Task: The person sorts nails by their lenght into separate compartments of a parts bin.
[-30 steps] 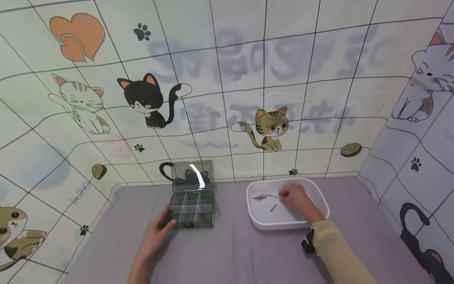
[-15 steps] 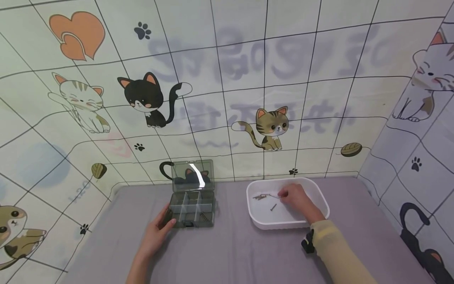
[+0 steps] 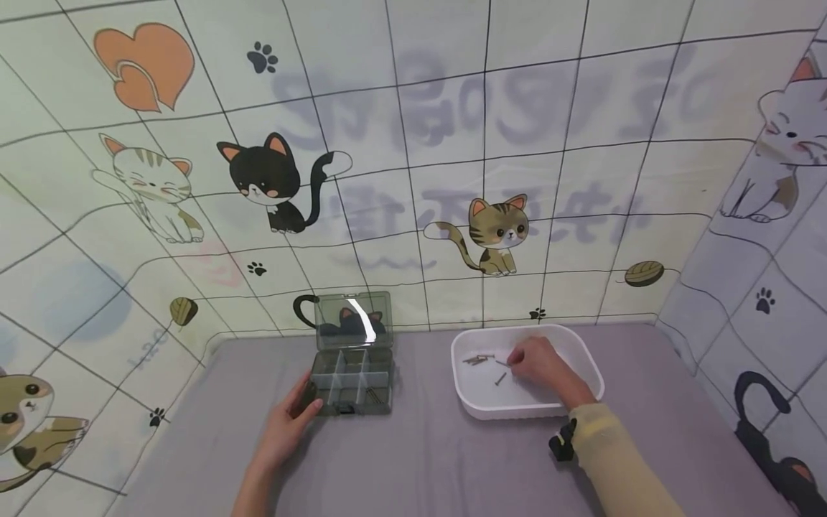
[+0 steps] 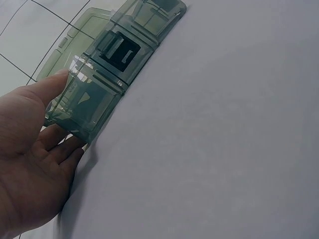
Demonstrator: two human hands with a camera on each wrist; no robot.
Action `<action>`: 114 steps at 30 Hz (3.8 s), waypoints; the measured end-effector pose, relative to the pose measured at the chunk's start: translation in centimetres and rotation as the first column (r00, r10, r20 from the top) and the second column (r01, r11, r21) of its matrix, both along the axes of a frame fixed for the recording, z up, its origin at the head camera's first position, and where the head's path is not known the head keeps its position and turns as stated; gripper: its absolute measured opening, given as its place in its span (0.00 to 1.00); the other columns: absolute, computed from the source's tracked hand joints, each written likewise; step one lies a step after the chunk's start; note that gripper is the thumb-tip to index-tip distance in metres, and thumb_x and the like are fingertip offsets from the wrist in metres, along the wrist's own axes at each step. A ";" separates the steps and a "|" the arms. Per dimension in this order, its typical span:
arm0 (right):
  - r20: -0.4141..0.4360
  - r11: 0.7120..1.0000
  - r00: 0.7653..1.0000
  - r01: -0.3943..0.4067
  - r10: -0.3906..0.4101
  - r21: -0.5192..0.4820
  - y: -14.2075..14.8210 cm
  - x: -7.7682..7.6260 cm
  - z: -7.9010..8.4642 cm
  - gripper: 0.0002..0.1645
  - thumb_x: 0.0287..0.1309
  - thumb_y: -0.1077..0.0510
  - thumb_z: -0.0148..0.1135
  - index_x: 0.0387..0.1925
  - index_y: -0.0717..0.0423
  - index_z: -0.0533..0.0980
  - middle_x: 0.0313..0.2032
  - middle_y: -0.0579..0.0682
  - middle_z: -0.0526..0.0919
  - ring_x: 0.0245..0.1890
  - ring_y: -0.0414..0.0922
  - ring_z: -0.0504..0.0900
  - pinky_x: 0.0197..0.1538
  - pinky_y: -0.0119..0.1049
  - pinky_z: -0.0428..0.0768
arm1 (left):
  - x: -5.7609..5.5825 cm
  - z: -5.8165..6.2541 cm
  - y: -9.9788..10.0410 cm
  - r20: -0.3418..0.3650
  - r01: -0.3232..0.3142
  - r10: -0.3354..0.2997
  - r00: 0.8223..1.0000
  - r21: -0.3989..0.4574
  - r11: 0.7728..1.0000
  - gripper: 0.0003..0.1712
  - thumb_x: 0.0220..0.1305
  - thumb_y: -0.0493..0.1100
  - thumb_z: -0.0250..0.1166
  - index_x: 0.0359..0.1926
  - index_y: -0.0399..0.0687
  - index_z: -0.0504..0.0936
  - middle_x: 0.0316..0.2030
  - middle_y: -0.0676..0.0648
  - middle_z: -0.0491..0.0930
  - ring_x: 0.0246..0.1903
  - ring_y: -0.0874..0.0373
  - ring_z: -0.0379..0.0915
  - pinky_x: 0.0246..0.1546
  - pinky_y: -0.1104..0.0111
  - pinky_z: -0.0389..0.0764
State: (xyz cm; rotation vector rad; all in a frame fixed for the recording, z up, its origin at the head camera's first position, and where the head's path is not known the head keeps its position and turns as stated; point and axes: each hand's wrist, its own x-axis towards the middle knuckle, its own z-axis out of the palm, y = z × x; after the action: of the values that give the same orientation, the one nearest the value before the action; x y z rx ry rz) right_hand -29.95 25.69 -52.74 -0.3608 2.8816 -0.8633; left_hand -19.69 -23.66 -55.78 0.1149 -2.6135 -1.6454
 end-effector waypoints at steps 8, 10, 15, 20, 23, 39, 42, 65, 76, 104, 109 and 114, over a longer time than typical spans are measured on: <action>0.048 0.999 0.999 0.020 -0.017 -0.050 0.1 0.2 0.2 0.10 0.48 0.68 0.69 0.34 0.60 0.88 0.31 0.47 0.86 0.34 0.44 0.76 0.36 0.37 0.76 | -0.1 -0.2 0.2 -0.005 0.002 -0.002 1.000 0.004 1.000 0.40 0.73 0.47 0.66 0.80 0.49 0.60 0.78 0.39 0.56 0.77 0.41 0.48 0.73 0.45 0.56; 0.035 0.998 0.999 0.012 -0.010 -0.067 0.0 0.3 0.3 0.10 0.48 0.68 0.68 0.34 0.60 0.88 0.30 0.46 0.86 0.33 0.43 0.76 0.35 0.36 0.76 | -0.1 -0.2 0.2 -0.001 0.001 -0.001 1.000 0.008 1.000 0.40 0.73 0.47 0.66 0.80 0.49 0.60 0.78 0.39 0.56 0.77 0.41 0.48 0.73 0.45 0.57; 0.000 0.991 1.000 -0.014 0.014 -0.135 -0.1 0.9 0.8 0.10 0.47 0.67 0.67 0.35 0.62 0.88 0.29 0.45 0.84 0.31 0.42 0.75 0.32 0.33 0.74 | -0.2 -0.2 0.2 0.002 0.000 0.000 1.000 0.009 1.000 0.40 0.73 0.47 0.66 0.80 0.50 0.59 0.78 0.40 0.55 0.77 0.41 0.48 0.73 0.46 0.57; 0.008 0.986 1.000 -0.001 0.003 -0.164 -0.2 1.4 1.1 0.11 0.50 0.67 0.66 0.37 0.63 0.88 0.31 0.46 0.84 0.33 0.44 0.75 0.33 0.33 0.75 | -0.2 -0.2 0.1 0.000 0.004 -0.004 1.000 0.014 1.000 0.40 0.73 0.47 0.66 0.80 0.51 0.59 0.78 0.40 0.55 0.77 0.41 0.48 0.73 0.45 0.57; -0.007 0.984 1.000 -0.002 0.001 -0.177 -0.3 1.7 1.3 0.11 0.52 0.67 0.66 0.39 0.62 0.88 0.32 0.46 0.84 0.34 0.44 0.75 0.34 0.33 0.76 | -0.2 -0.2 0.1 -0.003 0.005 -0.005 1.000 0.017 1.000 0.40 0.73 0.47 0.66 0.80 0.50 0.60 0.78 0.40 0.55 0.77 0.41 0.48 0.73 0.45 0.57; -0.145 0.944 0.984 -0.147 0.108 -0.295 -3.5 3.4 4.0 0.10 0.54 0.70 0.67 0.39 0.63 0.88 0.35 0.52 0.89 0.33 0.39 0.80 0.36 0.30 0.80 | -0.2 -0.3 0.1 -0.005 -0.002 0.002 1.000 0.022 1.000 0.40 0.72 0.46 0.67 0.80 0.49 0.60 0.78 0.39 0.56 0.77 0.40 0.49 0.73 0.45 0.58; -0.149 0.938 0.980 -0.171 0.131 -0.302 -4.2 3.5 4.1 0.11 0.54 0.71 0.66 0.39 0.63 0.88 0.36 0.52 0.89 0.33 0.39 0.80 0.36 0.30 0.81 | -0.1 -0.2 0.1 -0.007 -0.003 0.003 1.000 0.024 1.000 0.40 0.72 0.46 0.67 0.79 0.49 0.60 0.77 0.39 0.56 0.77 0.40 0.49 0.73 0.46 0.58; -0.170 0.878 0.942 -0.333 0.290 -0.344 -10.6 3.5 4.4 0.10 0.60 0.70 0.64 0.40 0.61 0.88 0.37 0.50 0.88 0.36 0.39 0.82 0.39 0.32 0.83 | -0.1 -0.2 -0.1 -0.023 0.015 -0.014 1.000 0.020 1.000 0.39 0.74 0.44 0.65 0.80 0.48 0.59 0.78 0.39 0.55 0.77 0.41 0.48 0.73 0.46 0.58; -0.171 0.868 0.925 -0.377 0.339 -0.323 -13.3 3.9 4.2 0.09 0.61 0.69 0.65 0.40 0.62 0.89 0.38 0.47 0.88 0.37 0.38 0.82 0.39 0.32 0.82 | -0.2 -0.2 0.1 -0.018 0.010 -0.010 1.000 0.017 1.000 0.40 0.74 0.45 0.65 0.80 0.48 0.59 0.78 0.40 0.55 0.77 0.41 0.48 0.73 0.46 0.58; -0.197 0.903 0.947 -0.305 0.254 -0.302 -20.1 4.2 1.9 0.08 0.57 0.70 0.65 0.38 0.65 0.88 0.34 0.51 0.87 0.34 0.41 0.83 0.37 0.31 0.82 | 0.1 -0.1 -0.1 -0.026 0.005 -0.004 1.000 0.016 1.000 0.40 0.73 0.46 0.66 0.79 0.48 0.60 0.77 0.39 0.56 0.77 0.42 0.48 0.74 0.47 0.57; -0.187 0.899 0.947 -0.310 0.262 -0.309 -21.1 4.4 2.0 0.11 0.56 0.70 0.62 0.38 0.68 0.87 0.34 0.51 0.86 0.34 0.41 0.82 0.37 0.33 0.82 | 0.0 -0.1 0.0 -0.015 0.004 -0.003 1.000 0.021 1.000 0.40 0.73 0.47 0.66 0.79 0.49 0.60 0.78 0.40 0.56 0.77 0.42 0.48 0.73 0.47 0.58; -0.238 0.889 0.936 -0.329 0.261 -0.320 -21.7 4.7 2.2 0.11 0.52 0.69 0.61 0.36 0.69 0.86 0.31 0.51 0.85 0.31 0.39 0.81 0.34 0.30 0.81 | 0.0 -0.1 0.1 -0.008 -0.001 0.002 1.000 0.014 1.000 0.41 0.72 0.49 0.67 0.79 0.50 0.61 0.78 0.40 0.56 0.77 0.42 0.48 0.73 0.48 0.58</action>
State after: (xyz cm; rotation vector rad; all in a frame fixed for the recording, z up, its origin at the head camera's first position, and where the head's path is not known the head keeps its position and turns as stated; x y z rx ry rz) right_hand -25.23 4.00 -50.51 -0.9403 2.7077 -1.3514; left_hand -19.73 -23.51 -55.87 0.1108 -2.5962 -1.6602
